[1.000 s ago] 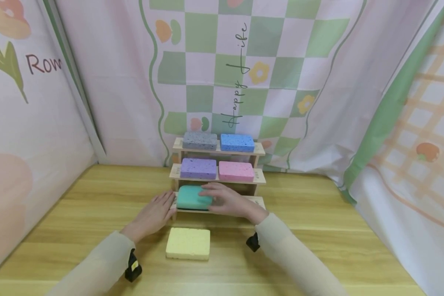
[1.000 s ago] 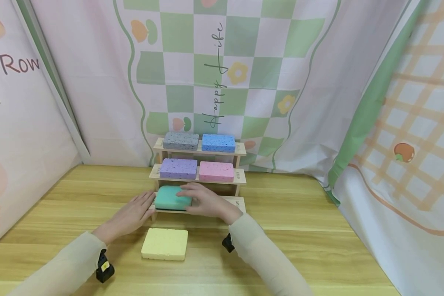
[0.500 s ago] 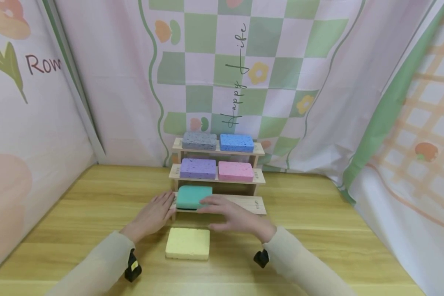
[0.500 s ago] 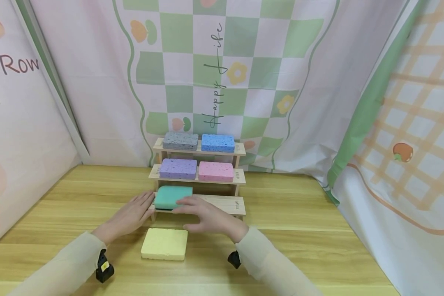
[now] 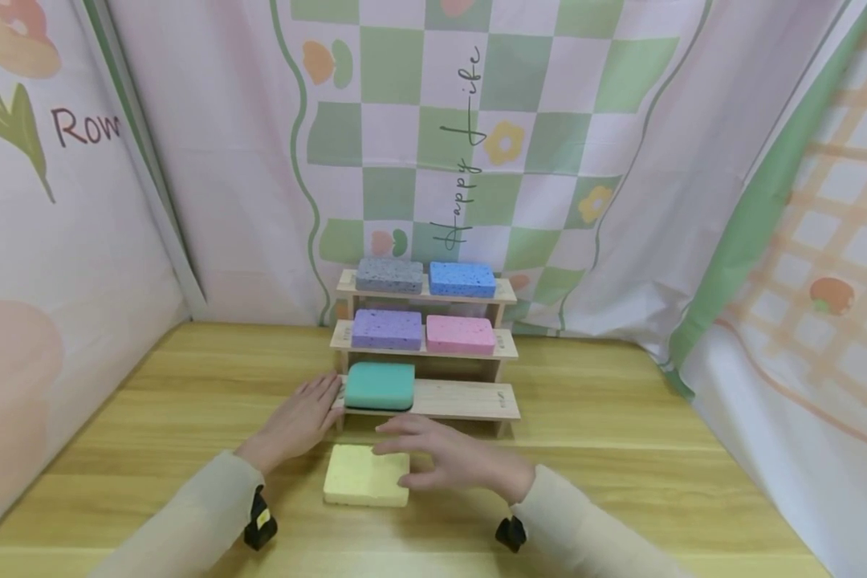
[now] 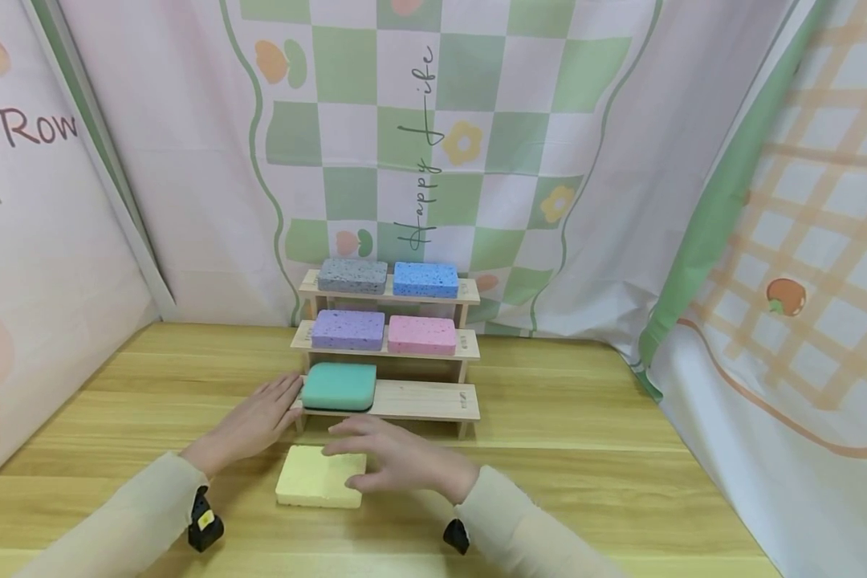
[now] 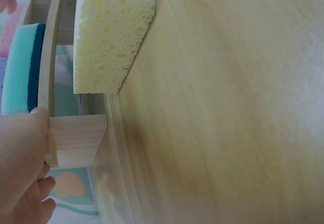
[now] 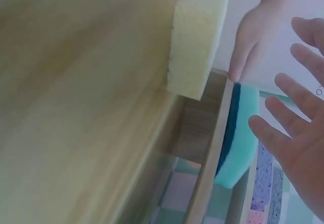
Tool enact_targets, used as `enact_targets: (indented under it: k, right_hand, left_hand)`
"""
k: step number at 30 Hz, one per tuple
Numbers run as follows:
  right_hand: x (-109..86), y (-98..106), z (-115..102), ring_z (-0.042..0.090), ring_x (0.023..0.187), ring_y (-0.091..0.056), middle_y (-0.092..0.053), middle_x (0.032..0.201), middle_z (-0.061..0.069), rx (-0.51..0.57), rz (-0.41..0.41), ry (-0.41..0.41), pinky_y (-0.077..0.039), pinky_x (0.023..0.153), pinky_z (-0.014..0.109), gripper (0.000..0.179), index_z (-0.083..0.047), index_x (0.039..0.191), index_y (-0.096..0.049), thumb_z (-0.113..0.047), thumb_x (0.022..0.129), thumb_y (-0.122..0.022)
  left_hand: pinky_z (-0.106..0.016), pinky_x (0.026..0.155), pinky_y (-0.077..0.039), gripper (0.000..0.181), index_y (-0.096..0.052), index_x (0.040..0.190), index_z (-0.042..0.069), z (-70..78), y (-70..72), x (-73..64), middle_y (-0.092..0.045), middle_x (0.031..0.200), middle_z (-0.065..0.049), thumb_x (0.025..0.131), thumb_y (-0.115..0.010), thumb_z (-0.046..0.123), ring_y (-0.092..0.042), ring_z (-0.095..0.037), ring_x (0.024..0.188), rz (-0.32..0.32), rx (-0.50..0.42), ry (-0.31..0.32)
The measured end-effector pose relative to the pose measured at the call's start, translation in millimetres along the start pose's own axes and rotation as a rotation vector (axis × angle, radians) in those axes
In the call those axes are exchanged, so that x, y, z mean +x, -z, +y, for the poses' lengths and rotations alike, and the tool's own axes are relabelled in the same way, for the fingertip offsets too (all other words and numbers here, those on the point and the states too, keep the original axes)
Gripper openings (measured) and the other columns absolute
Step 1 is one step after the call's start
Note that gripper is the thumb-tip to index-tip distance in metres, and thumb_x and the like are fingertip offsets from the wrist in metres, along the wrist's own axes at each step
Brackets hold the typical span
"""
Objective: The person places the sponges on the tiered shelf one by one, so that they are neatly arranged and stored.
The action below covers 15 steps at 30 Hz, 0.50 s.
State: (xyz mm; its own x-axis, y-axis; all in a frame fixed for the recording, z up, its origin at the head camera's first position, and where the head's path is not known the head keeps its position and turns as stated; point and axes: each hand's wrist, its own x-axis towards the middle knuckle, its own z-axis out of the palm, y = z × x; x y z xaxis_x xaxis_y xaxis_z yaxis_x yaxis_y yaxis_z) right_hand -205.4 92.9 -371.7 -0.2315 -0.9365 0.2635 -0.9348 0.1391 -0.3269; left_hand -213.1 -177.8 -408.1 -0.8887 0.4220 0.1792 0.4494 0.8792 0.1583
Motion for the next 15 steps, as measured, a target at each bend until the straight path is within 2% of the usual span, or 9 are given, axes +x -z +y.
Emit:
enact_targets:
  k: [8, 15]
  right_hand:
    - [-1.6, -10.5, -3.7, 0.024, 0.128, -0.034, -0.04, 0.139, 0.015, 0.005, -0.067, -0.048, -0.03, 0.104, 0.036, 0.05, -0.011, 0.131, -0.051, -0.026, 0.086, -0.065]
    - [-3.1, -18.5, -5.1, 0.024, 0.131, -0.03, -0.033, 0.144, 0.011, 0.019, -0.126, -0.105, -0.029, 0.105, 0.038, 0.052, -0.014, 0.133, -0.05, -0.027, 0.085, -0.066]
  left_hand:
    - [-0.051, 0.107, -0.018, 0.054, -0.029, 0.138, -0.011, 1.5, 1.4, -0.5, -0.027, 0.143, -0.027, 0.101, -0.037, 0.027, -0.023, -0.04, 0.131, 0.008, -0.01, -0.005]
    - [-0.051, 0.107, -0.019, 0.055, -0.029, 0.138, -0.012, 1.8, 1.8, -0.8, -0.027, 0.143, -0.027, 0.101, -0.037, 0.029, -0.024, -0.041, 0.131, 0.008, -0.017, -0.005]
